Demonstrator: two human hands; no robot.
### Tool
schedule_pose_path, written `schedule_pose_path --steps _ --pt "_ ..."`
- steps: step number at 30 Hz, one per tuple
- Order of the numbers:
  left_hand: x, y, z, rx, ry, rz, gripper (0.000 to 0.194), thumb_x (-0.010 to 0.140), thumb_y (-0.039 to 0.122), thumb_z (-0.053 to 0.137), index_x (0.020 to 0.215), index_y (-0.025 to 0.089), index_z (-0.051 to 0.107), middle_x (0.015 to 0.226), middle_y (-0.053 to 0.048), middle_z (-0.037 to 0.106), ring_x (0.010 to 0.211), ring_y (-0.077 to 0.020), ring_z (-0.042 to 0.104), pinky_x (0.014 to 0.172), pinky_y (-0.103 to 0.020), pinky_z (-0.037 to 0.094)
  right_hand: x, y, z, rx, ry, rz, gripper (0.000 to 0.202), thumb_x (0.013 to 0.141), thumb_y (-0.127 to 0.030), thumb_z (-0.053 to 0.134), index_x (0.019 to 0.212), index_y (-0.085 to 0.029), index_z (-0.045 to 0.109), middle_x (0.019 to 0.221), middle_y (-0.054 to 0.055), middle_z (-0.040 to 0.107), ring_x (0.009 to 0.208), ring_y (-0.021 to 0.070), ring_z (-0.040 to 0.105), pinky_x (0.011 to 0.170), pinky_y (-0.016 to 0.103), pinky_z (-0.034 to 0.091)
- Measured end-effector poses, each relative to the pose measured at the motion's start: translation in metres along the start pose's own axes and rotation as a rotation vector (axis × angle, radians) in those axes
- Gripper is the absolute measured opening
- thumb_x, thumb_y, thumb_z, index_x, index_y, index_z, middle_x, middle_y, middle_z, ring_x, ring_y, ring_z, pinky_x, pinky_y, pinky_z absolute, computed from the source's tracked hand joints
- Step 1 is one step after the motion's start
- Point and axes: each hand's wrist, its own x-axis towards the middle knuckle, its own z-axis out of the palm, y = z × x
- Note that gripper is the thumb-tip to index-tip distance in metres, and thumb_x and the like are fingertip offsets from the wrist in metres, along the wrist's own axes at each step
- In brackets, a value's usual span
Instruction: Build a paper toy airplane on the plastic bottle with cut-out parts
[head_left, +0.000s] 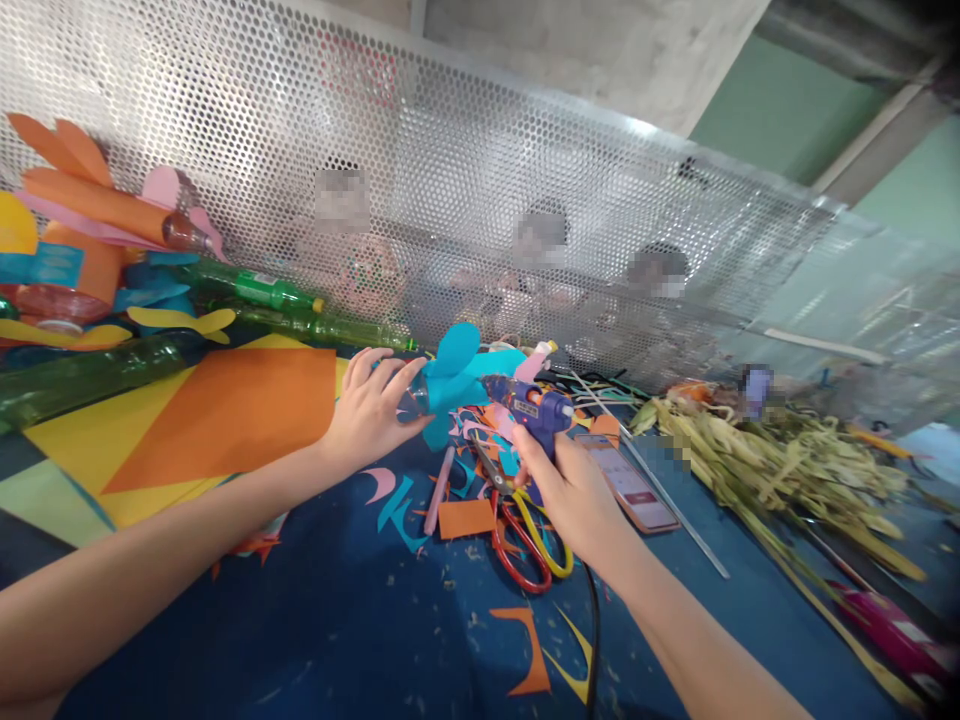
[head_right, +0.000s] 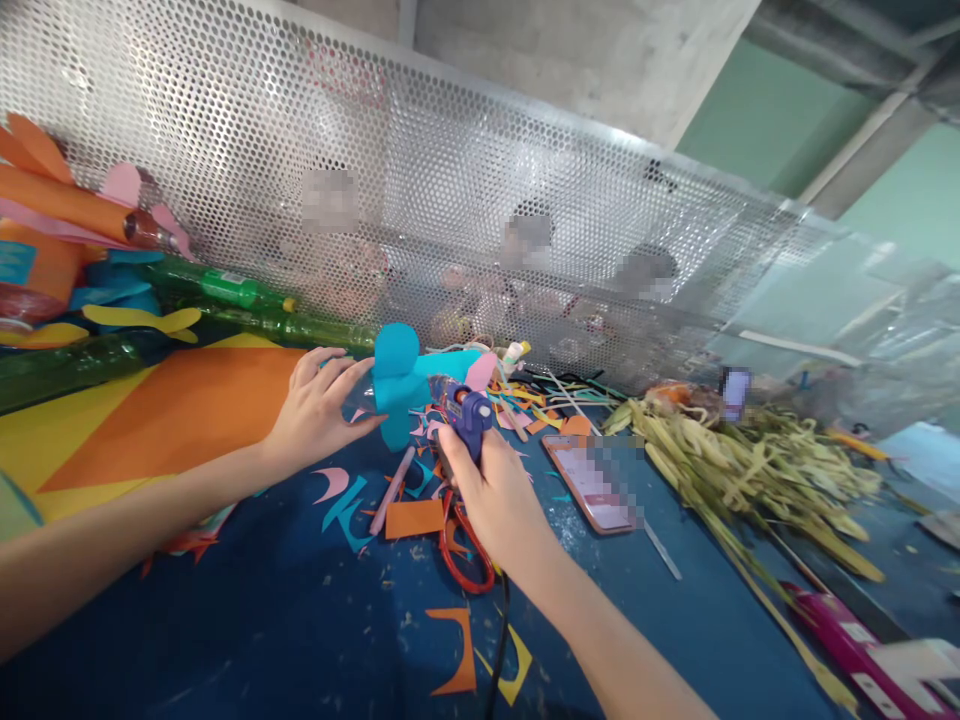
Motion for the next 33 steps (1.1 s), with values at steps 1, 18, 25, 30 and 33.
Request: schedule_pose_path --steps 1,18,25,30,33 --pt "0.0 0.0 0.0 -0.004 0.0 -0.002 0.056 0.076 0.044 0.059 0.124 0.018 0.049 0.105 -0.012 0.059 0.116 -0.0315 0.04 0.103 -0.049 0.028 0.0 0.0 0.0 0.009 -0.006 -0.005 0.046 0.088 -0.057 0.036 0.094 -0.019 0.061 0.072 0.005 0.062 0.073 0.0234 0.058 0.066 0.032 0.041" --pt "-0.003 -0.001 0.004 -0.013 -0.024 0.016 0.059 0.073 0.044 0.062 0.126 0.021 0.048 0.103 -0.011 0.059 0.116 -0.0324 0.04 0.102 -0.051 0.027 -0.001 -0.002 0.007 0.111 -0.107 -0.074 0.037 0.09 -0.051 0.038 0.076 -0.02 0.056 0.063 0.001 0.059 0.063 0.0177 0.058 0.062 0.029 0.044" --pt "-0.001 -0.009 0.009 -0.027 -0.014 -0.048 0.06 0.071 0.046 0.064 0.122 0.018 0.05 0.105 -0.012 0.059 0.113 -0.0324 0.041 0.099 -0.048 0.032 0.008 0.006 -0.038 0.161 -0.093 0.009 0.041 0.088 -0.057 0.037 0.076 -0.02 0.05 0.06 -0.002 0.053 0.049 0.0146 0.056 0.052 0.027 0.045" --pt "-0.002 -0.025 0.022 -0.055 -0.045 -0.119 0.067 0.068 0.052 0.065 0.122 0.016 0.049 0.106 -0.013 0.059 0.11 -0.0321 0.042 0.095 -0.046 0.037 0.018 0.018 -0.073 -0.188 0.182 -0.075 0.043 0.089 -0.056 0.032 0.079 -0.02 0.053 0.058 0.002 0.055 0.055 0.0185 0.055 0.062 0.033 0.044" --pt "-0.003 -0.032 0.027 -0.093 -0.065 -0.143 0.068 0.067 0.055 0.064 0.12 0.015 0.049 0.102 -0.012 0.06 0.106 -0.0313 0.044 0.093 -0.044 0.038 0.032 0.045 -0.085 -0.492 0.237 -0.166 0.041 0.087 -0.054 0.038 0.091 -0.017 0.056 0.082 0.011 0.06 0.077 0.0264 0.059 0.071 0.037 0.044"
